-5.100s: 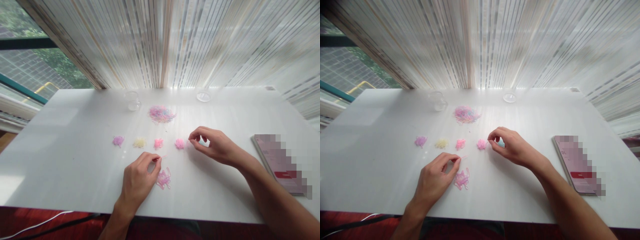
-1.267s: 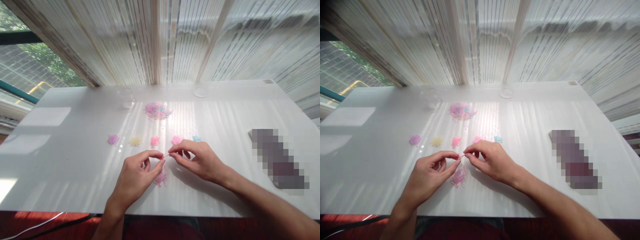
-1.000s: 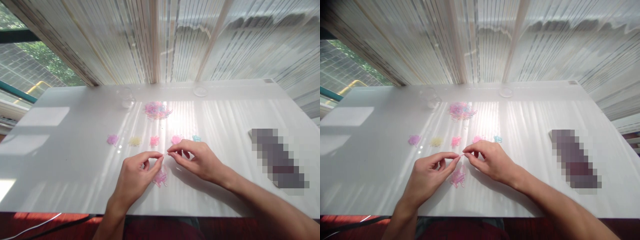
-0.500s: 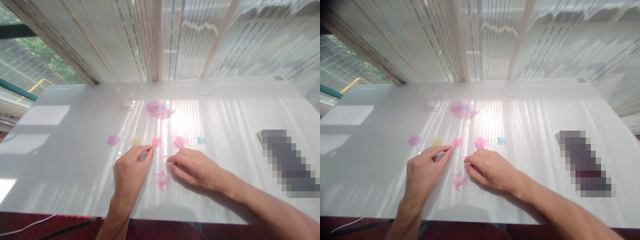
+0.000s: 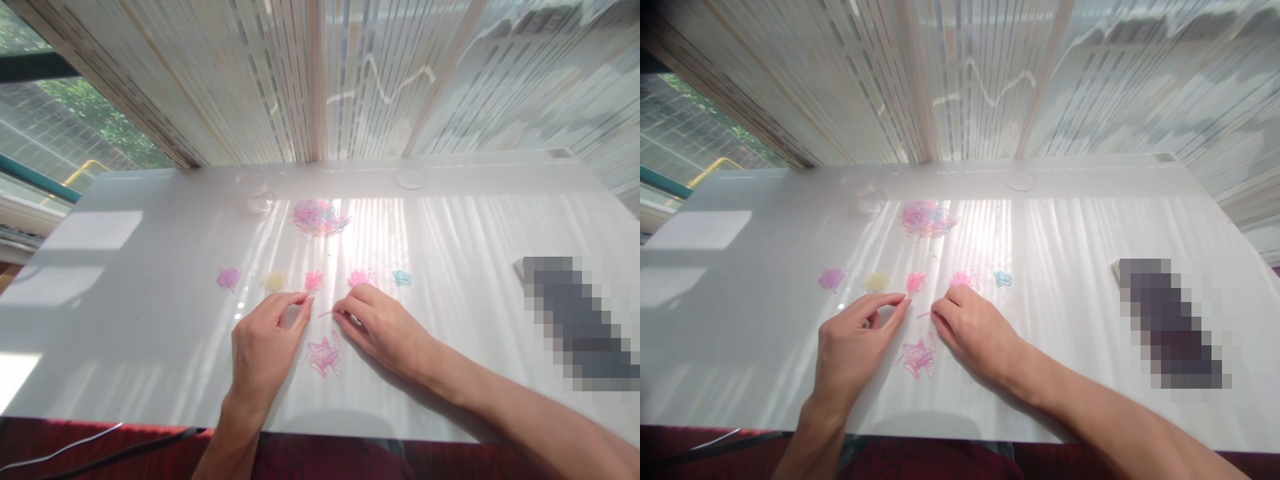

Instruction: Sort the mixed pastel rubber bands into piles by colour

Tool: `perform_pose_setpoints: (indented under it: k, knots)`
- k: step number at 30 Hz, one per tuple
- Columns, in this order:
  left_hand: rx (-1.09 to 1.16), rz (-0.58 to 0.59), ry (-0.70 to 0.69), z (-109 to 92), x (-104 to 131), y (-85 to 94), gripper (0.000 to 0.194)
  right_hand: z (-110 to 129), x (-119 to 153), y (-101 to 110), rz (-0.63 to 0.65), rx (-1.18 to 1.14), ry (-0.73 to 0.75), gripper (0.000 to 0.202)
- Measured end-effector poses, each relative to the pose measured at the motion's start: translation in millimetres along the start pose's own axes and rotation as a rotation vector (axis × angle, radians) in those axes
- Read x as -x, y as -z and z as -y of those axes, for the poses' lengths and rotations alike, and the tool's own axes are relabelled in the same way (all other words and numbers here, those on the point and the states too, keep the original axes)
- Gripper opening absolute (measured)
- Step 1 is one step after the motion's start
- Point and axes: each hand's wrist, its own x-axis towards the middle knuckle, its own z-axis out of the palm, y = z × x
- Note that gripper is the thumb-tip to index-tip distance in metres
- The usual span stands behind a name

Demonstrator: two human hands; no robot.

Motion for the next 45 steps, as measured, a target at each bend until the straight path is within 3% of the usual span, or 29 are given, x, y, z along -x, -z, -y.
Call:
perform_pose_setpoints:
  k: [7,13,19,22,28,36,45]
  knots:
    - [0.072,0.152,0.027,10,12,7.4,0.016,2,-4,-8,-0.044,0.143,0.038,0.027]
    - [0.168,0.215,-0.041,15,15,9.9,0.014,1,-2,2,-0.027,-0.103,0.051,0.014]
    - [0.188,0.275,-0.089,9,8,15.1,0.012,4,-4,10,0.007,-0.297,-0.044,0.01]
    - [0.189,0.233,-0.07,6,3,15.0,0.011,5,-4,13,-0.037,-0.309,-0.122,0.011]
    - [0.013,-0.004,0.026,1,-9,6.6,0.012,1,-1,11,-0.11,-0.228,-0.12,0.019]
    - [-0.158,-0.031,0.122,-5,-13,-5.6,0.005,-1,-1,11,-0.018,-0.209,-0.054,0.021]
    - [-0.093,-0.03,0.045,4,-8,-1.9,0.004,-5,2,9,-0.021,-0.182,-0.011,0.018]
